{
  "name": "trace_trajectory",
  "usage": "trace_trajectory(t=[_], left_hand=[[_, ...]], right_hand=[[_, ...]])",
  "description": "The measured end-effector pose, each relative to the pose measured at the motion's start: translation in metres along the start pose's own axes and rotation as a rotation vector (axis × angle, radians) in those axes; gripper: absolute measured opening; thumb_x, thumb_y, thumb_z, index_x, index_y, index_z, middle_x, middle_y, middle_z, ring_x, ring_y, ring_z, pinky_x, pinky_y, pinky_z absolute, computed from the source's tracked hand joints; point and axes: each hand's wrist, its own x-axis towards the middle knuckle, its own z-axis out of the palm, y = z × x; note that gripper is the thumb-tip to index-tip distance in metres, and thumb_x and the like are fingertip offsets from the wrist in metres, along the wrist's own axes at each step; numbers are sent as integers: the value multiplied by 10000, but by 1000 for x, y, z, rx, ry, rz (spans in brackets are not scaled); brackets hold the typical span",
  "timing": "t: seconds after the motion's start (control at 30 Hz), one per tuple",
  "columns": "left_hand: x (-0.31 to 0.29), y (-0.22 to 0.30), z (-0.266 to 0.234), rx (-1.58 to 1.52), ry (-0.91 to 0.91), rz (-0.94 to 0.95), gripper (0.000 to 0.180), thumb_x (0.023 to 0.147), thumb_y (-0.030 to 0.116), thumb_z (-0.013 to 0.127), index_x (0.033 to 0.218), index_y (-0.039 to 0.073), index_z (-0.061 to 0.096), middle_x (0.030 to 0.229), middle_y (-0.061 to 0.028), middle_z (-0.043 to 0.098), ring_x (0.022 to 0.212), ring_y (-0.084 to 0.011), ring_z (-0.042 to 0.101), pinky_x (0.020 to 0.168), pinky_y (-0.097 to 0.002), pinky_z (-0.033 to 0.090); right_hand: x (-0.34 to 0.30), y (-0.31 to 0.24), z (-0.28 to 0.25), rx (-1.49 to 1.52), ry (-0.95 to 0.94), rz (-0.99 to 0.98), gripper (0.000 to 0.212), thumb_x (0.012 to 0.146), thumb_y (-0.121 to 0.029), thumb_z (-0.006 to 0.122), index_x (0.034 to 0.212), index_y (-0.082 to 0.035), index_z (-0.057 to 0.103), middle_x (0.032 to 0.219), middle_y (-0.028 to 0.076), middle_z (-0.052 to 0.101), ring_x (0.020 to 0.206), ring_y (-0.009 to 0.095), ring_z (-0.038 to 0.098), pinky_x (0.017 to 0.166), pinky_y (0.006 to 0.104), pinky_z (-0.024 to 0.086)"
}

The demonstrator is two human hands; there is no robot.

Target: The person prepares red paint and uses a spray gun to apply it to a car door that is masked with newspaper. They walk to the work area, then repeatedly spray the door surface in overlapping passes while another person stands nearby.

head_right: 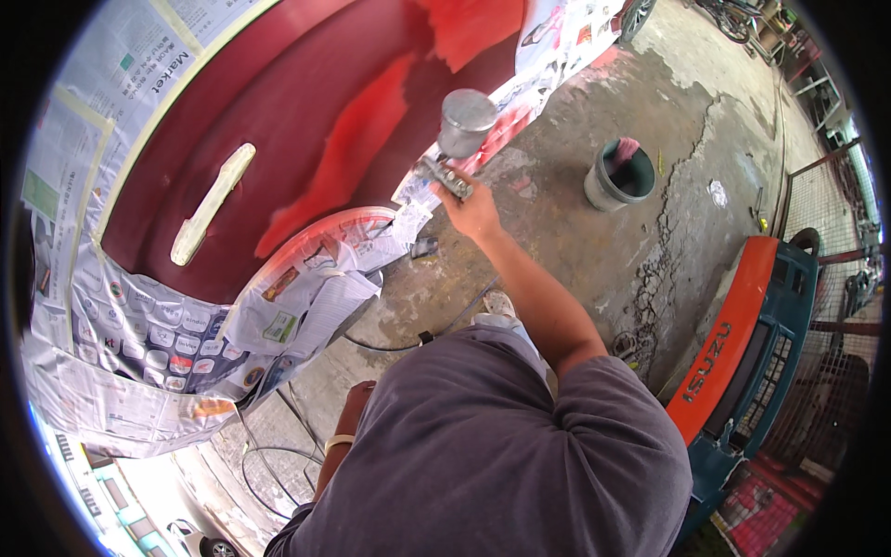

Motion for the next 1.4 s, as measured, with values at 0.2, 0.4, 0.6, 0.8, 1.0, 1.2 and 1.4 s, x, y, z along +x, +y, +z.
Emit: trace_trajectory(t=[0.2, 0.4, 0.6, 0.8, 1.0, 1.2, 1.4], left_hand=[[0, 4, 3, -31, 7, 47, 405, 905, 256, 725, 1228, 16, 684, 957, -118, 761, 798, -170, 717, 756, -325, 556], [0, -7, 8, -23, -37, 82, 415, 898, 261, 728, 1231, 17, 683, 928, -112, 763, 786, -176, 712, 744, -333, 557], [7, -9, 1, -38, 32, 104, 409, 896, 260, 720, 1221, 15, 688, 897, -119, 757, 770, -178, 709, 721, -332, 558], [9, -26, -2, -12, 15, 91, 399, 894, 273, 718, 1197, 14, 700, 919, -128, 757, 768, -180, 714, 726, -332, 562], [10, -48, -14, 22, 35, 120, 404, 890, 292, 731, 1192, 25, 707, 924, -131, 760, 749, -189, 725, 735, -342, 570], [11, -75, -23, -36, 10, 73, 383, 894, 265, 728, 1194, 29, 708, 937, -140, 762, 745, -189, 731, 753, -339, 577], [17, -117, -32, -47, 10, 137, 385, 891, 251, 733, 1207, 33, 704, 922, -141, 762, 764, -184, 733, 753, -336, 575]], right_hand=[[19, -37, -9, -116, 281, -85, 520, 949, -370, 702, 1334, -33, 607, 983, 243, 713, 874, 338, 734, 738, 386, 540], [0, -60, 4, -154, 221, -125, 514, 951, -366, 697, 1342, -46, 606, 989, 223, 721, 902, 371, 721, 752, 405, 540], [-42, -75, 36, -93, 98, -97, 526, 924, -398, 725, 1330, -78, 629, 851, 224, 718, 828, 358, 736, 693, 396, 541], [-91, -117, 60, -51, -201, -57, 489, 955, -293, 723, 1337, -13, 602, 962, 110, 741, 918, 126, 670, 817, 307, 524], [-86, -120, 67, 87, -327, -13, 452, 946, -348, 722, 1274, -45, 652, 828, 89, 720, 749, 123, 670, 675, 303, 519], [-74, -136, 64, -102, -101, -2, 435, 953, -349, 709, 1275, -62, 650, 782, 95, 702, 695, 153, 653, 654, 320, 510], [-90, -136, 87, -212, 199, -212, 531, 947, -362, 708, 1382, -86, 580, 941, 209, 726, 832, 308, 728, 745, 388, 535]])
